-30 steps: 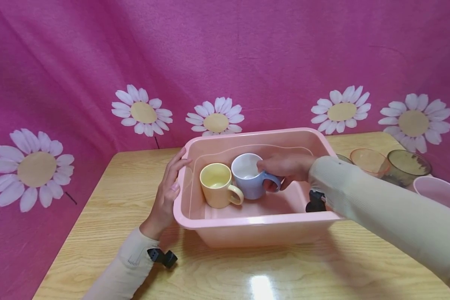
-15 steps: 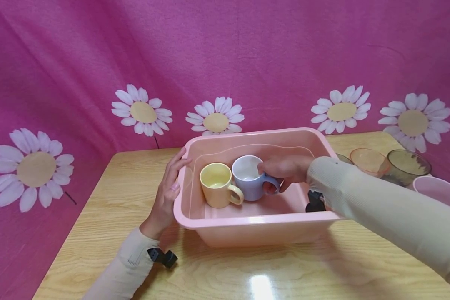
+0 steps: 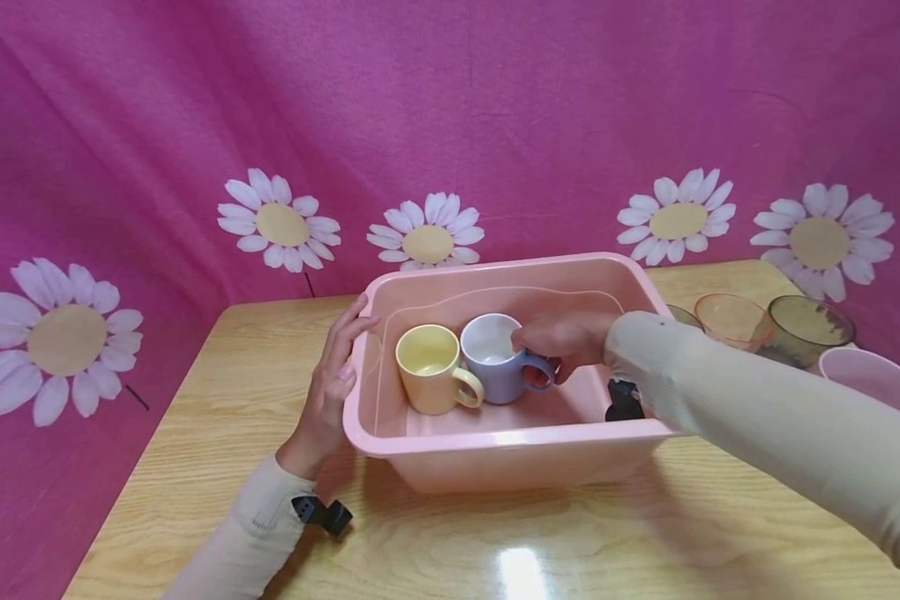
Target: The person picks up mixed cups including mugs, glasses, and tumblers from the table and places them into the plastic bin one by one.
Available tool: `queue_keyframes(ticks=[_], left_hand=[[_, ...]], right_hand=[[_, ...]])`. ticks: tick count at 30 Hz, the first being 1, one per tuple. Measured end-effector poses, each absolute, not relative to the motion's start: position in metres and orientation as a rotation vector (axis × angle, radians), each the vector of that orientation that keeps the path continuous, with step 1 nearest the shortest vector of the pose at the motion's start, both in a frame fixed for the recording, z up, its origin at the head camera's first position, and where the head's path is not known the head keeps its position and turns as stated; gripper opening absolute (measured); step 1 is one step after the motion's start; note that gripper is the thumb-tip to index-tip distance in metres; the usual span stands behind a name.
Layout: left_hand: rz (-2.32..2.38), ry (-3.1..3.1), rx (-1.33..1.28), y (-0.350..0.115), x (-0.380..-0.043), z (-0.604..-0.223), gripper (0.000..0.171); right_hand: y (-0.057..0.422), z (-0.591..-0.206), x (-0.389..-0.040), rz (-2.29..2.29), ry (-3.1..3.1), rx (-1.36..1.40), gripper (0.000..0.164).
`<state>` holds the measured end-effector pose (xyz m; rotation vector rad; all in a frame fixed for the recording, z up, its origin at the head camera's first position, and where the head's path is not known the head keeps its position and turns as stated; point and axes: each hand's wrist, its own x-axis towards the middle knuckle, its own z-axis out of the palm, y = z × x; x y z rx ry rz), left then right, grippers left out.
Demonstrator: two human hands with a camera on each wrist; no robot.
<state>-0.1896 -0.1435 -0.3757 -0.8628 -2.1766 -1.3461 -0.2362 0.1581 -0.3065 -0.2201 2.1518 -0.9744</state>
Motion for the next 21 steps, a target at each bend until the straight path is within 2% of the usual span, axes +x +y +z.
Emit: queue_keyframes(ticks=[21], left_hand=[[-1.34, -2.181, -0.863, -0.1434, -0.1896, -0.3754, 0.057]], right_hand=[[0.1578, -0.3116, -0.2384, -0.997, 2.118, -0.211, 0.029]])
